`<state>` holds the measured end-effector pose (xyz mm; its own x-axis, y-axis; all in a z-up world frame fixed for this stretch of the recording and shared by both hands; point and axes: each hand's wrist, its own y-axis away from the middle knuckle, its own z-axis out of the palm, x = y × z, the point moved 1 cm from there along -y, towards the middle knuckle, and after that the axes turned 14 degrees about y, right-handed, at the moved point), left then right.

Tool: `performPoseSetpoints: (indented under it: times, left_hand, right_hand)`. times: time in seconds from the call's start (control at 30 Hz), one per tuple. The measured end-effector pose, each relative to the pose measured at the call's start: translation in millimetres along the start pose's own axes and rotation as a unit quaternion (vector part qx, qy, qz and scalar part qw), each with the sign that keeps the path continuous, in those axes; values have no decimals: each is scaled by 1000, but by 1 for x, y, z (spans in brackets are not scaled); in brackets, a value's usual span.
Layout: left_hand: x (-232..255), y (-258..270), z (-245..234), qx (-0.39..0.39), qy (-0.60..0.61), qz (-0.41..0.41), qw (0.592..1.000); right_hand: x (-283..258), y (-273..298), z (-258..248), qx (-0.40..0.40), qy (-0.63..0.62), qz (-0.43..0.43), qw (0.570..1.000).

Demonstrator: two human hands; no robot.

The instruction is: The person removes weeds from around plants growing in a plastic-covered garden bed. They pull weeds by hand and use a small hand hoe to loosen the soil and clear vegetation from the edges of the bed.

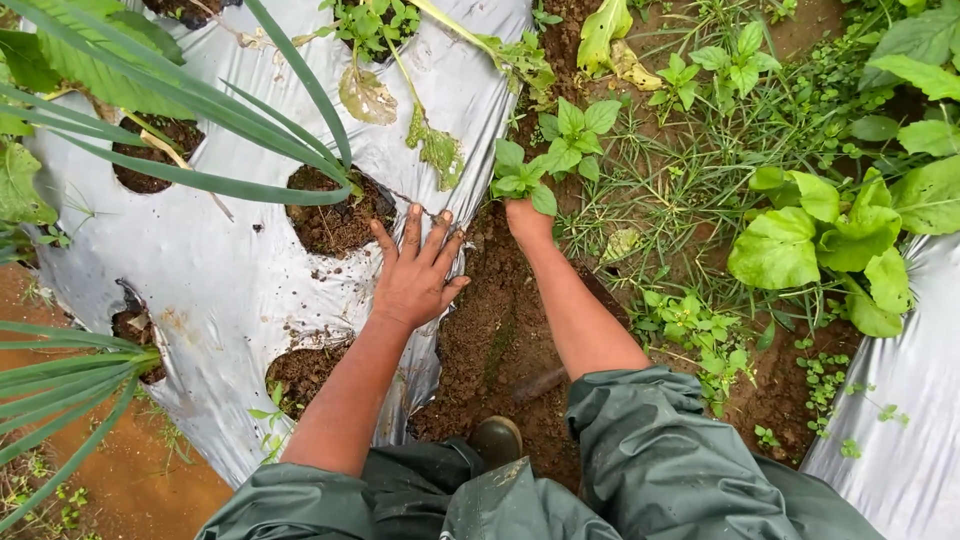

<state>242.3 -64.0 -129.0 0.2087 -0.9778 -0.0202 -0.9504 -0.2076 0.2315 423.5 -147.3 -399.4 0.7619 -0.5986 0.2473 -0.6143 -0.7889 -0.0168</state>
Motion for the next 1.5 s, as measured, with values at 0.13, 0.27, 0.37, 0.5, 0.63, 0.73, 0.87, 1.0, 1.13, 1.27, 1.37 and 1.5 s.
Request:
performPoseSetpoints:
  times: [0.13,0.27,0.37,0.5,0.63,0.73,0.87,1.0,1.13,1.27,1.37,1.5]
  left_hand:
    - [-1,-1,0,2,-3,5,1000]
    - [-3,0,8,18,-3,12,1000]
    - [-2,0,7,18,-11,14,1000]
    - [-4,1,13,25,-21,17,999]
    - [-4,0,9,25,-27,16,999]
    - [-4,2,11,31,-27,16,999]
    - [-5,1,12,43,-20,22,999]
    - [-6,1,16,50,-16,22,998]
    - [-6,3,16,57,-9,26,998]
    - [-7,1,18,52,-14,26,998]
    - [-7,1,19,54,-27,24,998]
    - [-6,2,19,52,-30,29,998]
  right_hand:
    - [-7,11,6,-4,-87,27,996]
    - [-5,15,5,-3,-194,72,978]
    - [30,-2,-79,-72,-759,358,539]
    - [60,7,-109,33,-761,386,521]
    - [59,23,-119,-25,-688,241,684]
    - [43,27,-128,-25,-647,184,740]
    - [42,23,-133,148,-275,32,949]
    - [26,33,-125,134,-346,46,927]
    - [15,30,-83,136,-516,101,840]
    - [43,20,-107,54,-739,278,611]
    - [89,31,-81,28,-723,296,624]
    - [90,45,-75,-20,-662,248,707]
